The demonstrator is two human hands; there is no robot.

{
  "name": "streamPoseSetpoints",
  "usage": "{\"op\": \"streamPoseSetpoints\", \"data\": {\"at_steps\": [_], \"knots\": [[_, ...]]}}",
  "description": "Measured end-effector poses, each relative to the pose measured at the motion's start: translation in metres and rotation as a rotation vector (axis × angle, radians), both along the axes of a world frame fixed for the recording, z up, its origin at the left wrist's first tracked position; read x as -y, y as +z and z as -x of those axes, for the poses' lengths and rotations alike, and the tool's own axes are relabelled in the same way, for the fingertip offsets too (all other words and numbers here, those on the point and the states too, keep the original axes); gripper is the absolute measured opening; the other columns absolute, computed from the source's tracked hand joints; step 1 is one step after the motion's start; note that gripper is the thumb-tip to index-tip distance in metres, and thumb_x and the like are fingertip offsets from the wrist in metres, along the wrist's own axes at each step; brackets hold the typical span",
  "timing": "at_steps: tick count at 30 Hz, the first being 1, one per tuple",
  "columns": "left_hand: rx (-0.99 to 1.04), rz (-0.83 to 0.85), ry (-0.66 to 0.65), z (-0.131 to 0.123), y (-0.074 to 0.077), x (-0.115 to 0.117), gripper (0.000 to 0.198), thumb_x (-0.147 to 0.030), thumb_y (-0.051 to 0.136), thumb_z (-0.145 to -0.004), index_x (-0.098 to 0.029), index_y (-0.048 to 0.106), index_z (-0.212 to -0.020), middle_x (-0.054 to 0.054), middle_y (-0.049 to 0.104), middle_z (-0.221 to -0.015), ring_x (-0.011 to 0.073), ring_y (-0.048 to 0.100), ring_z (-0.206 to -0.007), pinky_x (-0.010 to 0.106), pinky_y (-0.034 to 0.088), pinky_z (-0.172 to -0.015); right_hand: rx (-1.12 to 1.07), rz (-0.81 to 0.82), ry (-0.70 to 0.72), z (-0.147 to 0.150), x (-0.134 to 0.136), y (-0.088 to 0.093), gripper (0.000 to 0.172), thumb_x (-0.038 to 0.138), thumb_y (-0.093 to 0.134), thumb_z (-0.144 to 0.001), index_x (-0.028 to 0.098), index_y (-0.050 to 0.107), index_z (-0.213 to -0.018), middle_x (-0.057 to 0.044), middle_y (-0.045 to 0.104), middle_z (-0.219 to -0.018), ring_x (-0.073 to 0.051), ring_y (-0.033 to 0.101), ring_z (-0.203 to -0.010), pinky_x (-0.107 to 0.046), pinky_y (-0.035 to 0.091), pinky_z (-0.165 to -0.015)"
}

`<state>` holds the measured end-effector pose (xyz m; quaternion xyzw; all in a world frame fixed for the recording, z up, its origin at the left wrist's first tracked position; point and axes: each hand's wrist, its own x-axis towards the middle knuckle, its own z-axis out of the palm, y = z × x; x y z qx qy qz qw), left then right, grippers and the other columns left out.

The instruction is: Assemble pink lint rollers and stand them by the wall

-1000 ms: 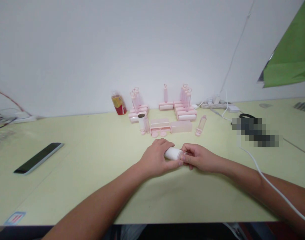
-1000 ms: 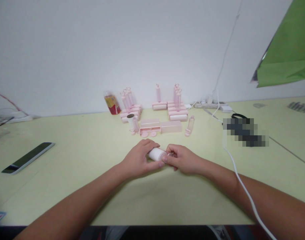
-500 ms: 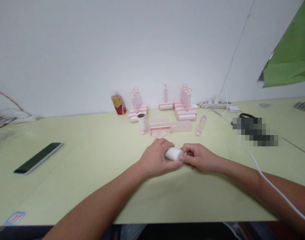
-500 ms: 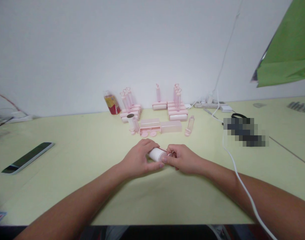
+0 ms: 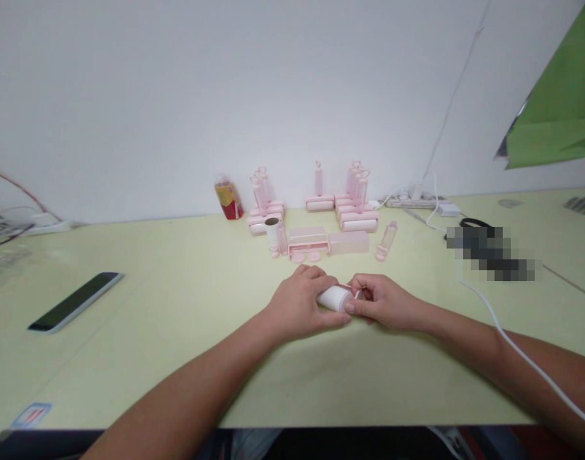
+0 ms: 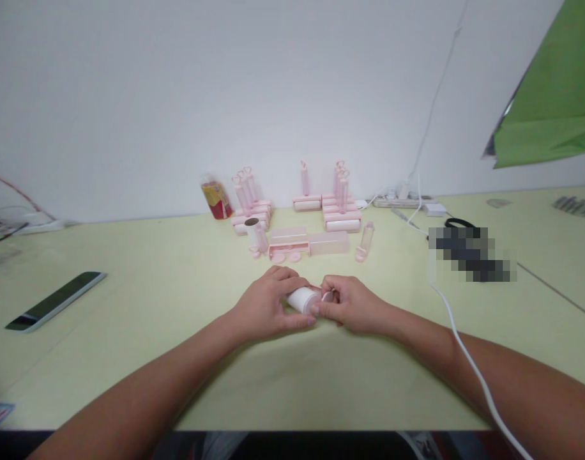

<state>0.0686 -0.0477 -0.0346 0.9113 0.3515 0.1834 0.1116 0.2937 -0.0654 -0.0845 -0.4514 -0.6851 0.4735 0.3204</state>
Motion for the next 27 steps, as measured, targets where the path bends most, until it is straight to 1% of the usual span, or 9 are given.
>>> {"op": "streamPoseSetpoints", "data": {"at_steps": [6, 14, 21, 27], "knots": [[-0.018, 0.000, 0.014, 0.0002, 0.0005, 0.0004, 0.051, -0.062, 0.070, -0.073, -0.028, 0.069, -0.110, 0.007, 0.062, -0.099, 0.0261, 0.055, -0.097, 0.038, 0.047, -0.084, 0.002, -0.029, -0.009, 0.0009, 0.0016, 0.0000, 0.035, 0.049, 0.070, -0.081, 0.021, 0.050, -0.078, 0.005, 0.054, -0.056, -0.011, 0.045, -0.049, -0.022, 0.029, -0.045], [-0.021, -0.007, 0.019, 0.0000, -0.0001, 0.0010, 0.049, -0.062, 0.070, -0.072, -0.028, 0.070, -0.108, 0.007, 0.063, -0.098, 0.0259, 0.055, -0.096, 0.038, 0.047, -0.085, 0.059, -0.128, -0.036, 0.0003, 0.0013, 0.0011, 0.032, 0.045, 0.071, -0.081, 0.020, 0.052, -0.076, 0.004, 0.054, -0.060, -0.012, 0.045, -0.054, -0.023, 0.029, -0.049], [-0.035, 0.000, 0.021, 0.0003, 0.0020, 0.0019, 0.049, -0.063, 0.069, -0.073, -0.029, 0.069, -0.109, 0.006, 0.063, -0.097, 0.0257, 0.056, -0.095, 0.038, 0.047, -0.084, 0.020, -0.080, -0.013, 0.0011, 0.0021, 0.0022, 0.033, 0.046, 0.070, -0.081, 0.021, 0.051, -0.077, 0.004, 0.055, -0.058, -0.011, 0.046, -0.052, -0.022, 0.031, -0.048], [-0.048, 0.006, 0.041, 0.0001, 0.0033, 0.0033, 0.051, -0.065, 0.068, -0.073, -0.029, 0.069, -0.109, 0.006, 0.062, -0.097, 0.0255, 0.055, -0.094, 0.037, 0.047, -0.080, 0.015, -0.067, -0.025, 0.0015, 0.0033, 0.0031, 0.033, 0.047, 0.071, -0.080, 0.020, 0.052, -0.077, 0.002, 0.059, -0.058, -0.012, 0.051, -0.053, -0.022, 0.033, -0.048]]}}
